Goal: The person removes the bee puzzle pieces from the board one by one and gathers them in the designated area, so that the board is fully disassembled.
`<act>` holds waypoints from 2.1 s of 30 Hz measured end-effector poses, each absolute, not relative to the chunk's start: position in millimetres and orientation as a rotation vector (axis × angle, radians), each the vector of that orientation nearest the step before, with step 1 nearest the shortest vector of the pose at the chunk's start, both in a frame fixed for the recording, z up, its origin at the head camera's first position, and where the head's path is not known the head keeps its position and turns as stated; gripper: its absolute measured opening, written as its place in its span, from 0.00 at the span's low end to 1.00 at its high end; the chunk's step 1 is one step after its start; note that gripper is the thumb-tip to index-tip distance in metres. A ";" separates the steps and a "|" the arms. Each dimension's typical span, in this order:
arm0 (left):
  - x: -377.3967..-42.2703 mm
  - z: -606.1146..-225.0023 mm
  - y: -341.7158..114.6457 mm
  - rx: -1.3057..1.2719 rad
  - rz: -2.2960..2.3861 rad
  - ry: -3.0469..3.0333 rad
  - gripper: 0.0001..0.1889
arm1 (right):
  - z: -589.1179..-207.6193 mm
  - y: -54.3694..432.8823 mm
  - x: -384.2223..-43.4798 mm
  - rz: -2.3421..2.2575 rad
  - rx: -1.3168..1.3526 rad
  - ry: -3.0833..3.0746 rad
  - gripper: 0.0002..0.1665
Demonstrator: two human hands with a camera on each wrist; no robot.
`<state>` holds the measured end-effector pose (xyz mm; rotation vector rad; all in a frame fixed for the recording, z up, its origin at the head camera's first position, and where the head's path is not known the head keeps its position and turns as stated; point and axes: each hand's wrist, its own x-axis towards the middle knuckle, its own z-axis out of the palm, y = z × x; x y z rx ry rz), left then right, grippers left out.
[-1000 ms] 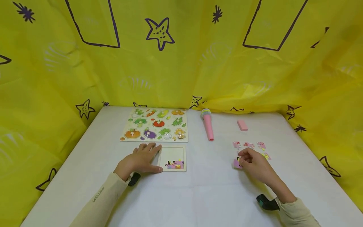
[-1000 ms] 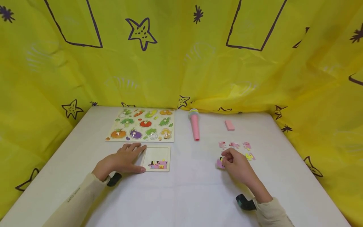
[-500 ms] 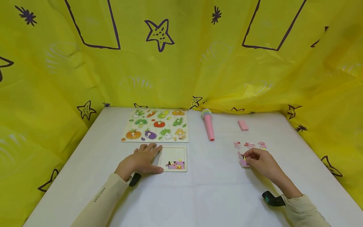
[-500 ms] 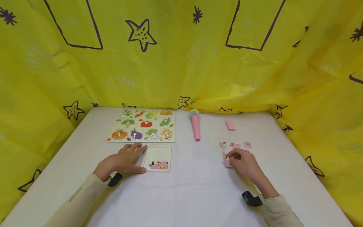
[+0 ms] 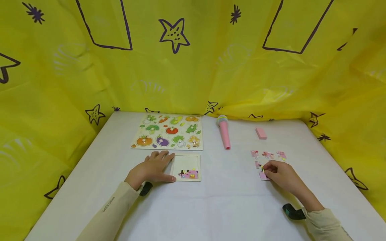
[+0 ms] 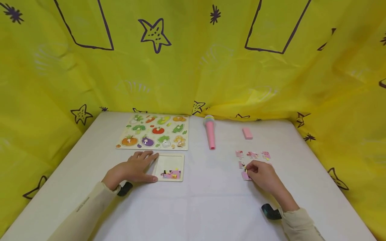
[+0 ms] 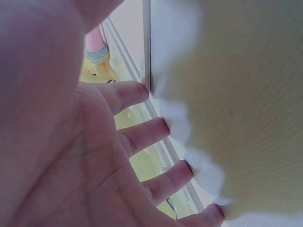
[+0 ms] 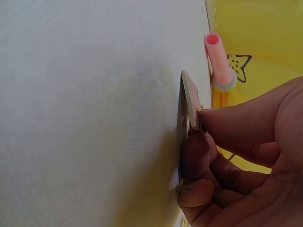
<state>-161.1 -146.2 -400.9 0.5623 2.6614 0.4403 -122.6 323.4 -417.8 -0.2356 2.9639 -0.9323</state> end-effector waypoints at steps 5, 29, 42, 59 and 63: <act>-161.4 -400.3 -145.7 0.560 0.430 2.663 0.52 | -421.3 321.3 -123.8 -0.895 -0.272 2.999 0.03; -160.1 -401.0 -145.6 0.553 0.439 2.663 0.53 | -413.8 283.5 -131.6 -0.985 -0.476 3.076 0.06; -160.8 -400.5 -145.0 0.553 0.431 2.657 0.52 | -411.5 201.0 -142.6 -1.136 -0.689 2.885 0.07; -161.9 -399.0 -143.2 0.537 0.408 2.655 0.52 | -411.2 116.9 -146.2 -1.047 -0.948 2.740 0.10; -162.9 -400.7 -142.9 0.540 0.405 2.656 0.52 | -411.9 104.6 -145.3 -0.989 -1.040 2.720 0.11</act>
